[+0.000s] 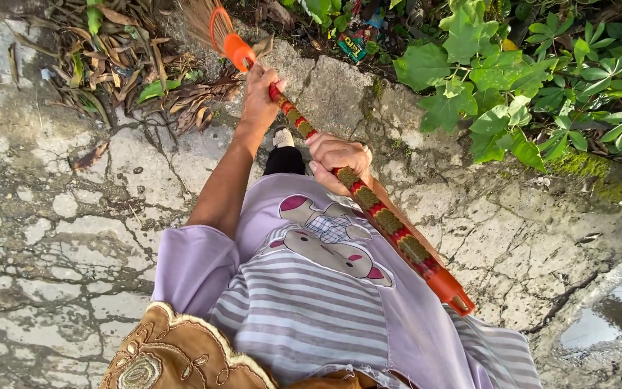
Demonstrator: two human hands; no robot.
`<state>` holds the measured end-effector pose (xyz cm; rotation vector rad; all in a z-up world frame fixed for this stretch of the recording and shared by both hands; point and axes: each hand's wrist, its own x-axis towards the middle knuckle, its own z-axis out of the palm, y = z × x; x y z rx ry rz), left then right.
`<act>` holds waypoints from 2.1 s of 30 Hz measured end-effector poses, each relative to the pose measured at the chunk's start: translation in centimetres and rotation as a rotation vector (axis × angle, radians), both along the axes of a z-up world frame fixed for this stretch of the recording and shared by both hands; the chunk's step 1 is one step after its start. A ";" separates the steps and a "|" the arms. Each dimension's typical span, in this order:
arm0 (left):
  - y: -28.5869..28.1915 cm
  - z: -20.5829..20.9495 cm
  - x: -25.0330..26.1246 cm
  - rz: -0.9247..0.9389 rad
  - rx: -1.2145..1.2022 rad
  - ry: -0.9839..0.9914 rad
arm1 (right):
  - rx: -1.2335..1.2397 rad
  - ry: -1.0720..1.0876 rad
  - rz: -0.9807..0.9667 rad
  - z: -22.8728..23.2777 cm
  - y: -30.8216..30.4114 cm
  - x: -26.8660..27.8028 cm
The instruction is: Sweeping dry leaves and dirt from a cracked concrete walkway using a traditional stick broom.
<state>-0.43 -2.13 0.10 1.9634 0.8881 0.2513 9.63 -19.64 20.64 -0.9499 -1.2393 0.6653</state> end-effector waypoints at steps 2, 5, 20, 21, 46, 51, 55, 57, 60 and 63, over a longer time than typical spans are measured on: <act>-1.0 -1.5 -0.1 0.000 0.056 -0.019 | 0.013 -0.028 0.026 0.0 -0.2 0.1; -2.0 -2.0 1.8 -0.052 -0.007 0.032 | 0.041 -0.033 -0.012 -2.3 -1.4 0.8; -5.9 2.2 4.6 0.003 0.085 -0.108 | 0.048 0.030 -0.023 2.1 -5.7 4.1; -6.5 1.5 4.6 0.000 0.087 -0.109 | 0.050 0.029 -0.025 1.9 -6.0 4.3; -15.3 -1.6 9.6 0.055 0.014 -0.084 | 0.105 0.070 0.085 -0.1 -12.4 10.4; -15.1 0.6 13.1 0.008 0.026 -0.147 | 0.080 0.007 0.000 2.5 -13.1 11.8; -14.3 3.0 15.0 0.005 -0.021 -0.201 | 0.086 -0.026 -0.013 4.3 -12.7 12.5; -14.4 4.0 15.3 0.014 0.026 -0.212 | 0.134 -0.025 0.002 4.2 -12.9 13.0; -15.4 5.8 14.9 0.042 -0.006 -0.169 | 0.082 0.021 -0.010 4.2 -13.8 13.8; -17.2 4.9 14.0 0.080 -0.074 -0.125 | 0.025 0.006 0.008 4.0 -14.5 14.4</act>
